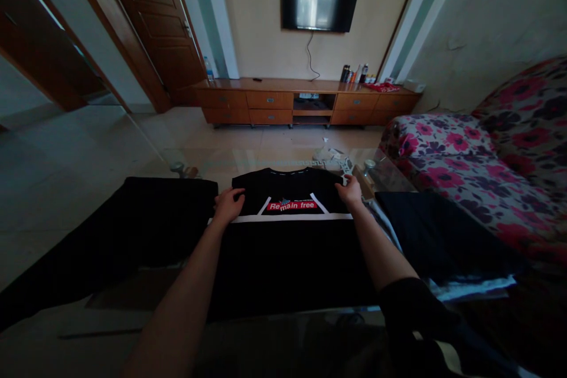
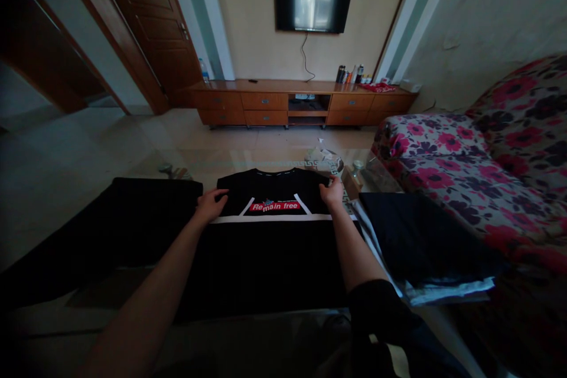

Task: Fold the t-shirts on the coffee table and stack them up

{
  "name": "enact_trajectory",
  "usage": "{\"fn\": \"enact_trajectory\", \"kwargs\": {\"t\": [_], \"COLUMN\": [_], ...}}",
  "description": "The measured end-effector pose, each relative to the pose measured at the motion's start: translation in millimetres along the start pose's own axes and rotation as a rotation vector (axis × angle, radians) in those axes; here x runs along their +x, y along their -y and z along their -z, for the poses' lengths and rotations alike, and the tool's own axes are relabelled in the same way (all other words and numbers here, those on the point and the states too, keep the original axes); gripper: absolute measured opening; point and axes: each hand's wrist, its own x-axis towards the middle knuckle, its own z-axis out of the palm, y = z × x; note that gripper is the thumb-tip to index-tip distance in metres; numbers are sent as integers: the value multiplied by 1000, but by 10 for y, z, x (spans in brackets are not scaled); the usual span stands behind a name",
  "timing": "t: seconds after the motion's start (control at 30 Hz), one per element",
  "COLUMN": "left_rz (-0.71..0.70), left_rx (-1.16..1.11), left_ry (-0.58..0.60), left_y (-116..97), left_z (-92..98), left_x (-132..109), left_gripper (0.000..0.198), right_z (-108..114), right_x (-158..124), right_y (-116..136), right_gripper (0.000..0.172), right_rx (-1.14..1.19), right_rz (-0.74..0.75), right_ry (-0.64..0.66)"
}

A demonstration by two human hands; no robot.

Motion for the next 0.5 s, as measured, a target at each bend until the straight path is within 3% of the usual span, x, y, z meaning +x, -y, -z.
{"fn": "enact_trajectory", "kwargs": {"t": [0.17,0.33,0.4,0.5], "left_rz": [23,102,136,170], "left_rx": [-377,-574,-612,-642], "left_ry": [-61,5,48,79], "left_y": [13,-29,-45,-73], "left_z": [-22,-54,-58,-39], "left_x": [130,127,127,135], "left_gripper": [42,52,59,72], "right_z": [-97,-31,25,110], "right_x": [53,-22,-65,-126], "right_y": [-17,124,218,343], "right_gripper": [74,78,70,41], "right_rx": [238,482,535,563], "right_rz": [-113,-122,-105,-67], "right_ry": [109,314,338,326]}}
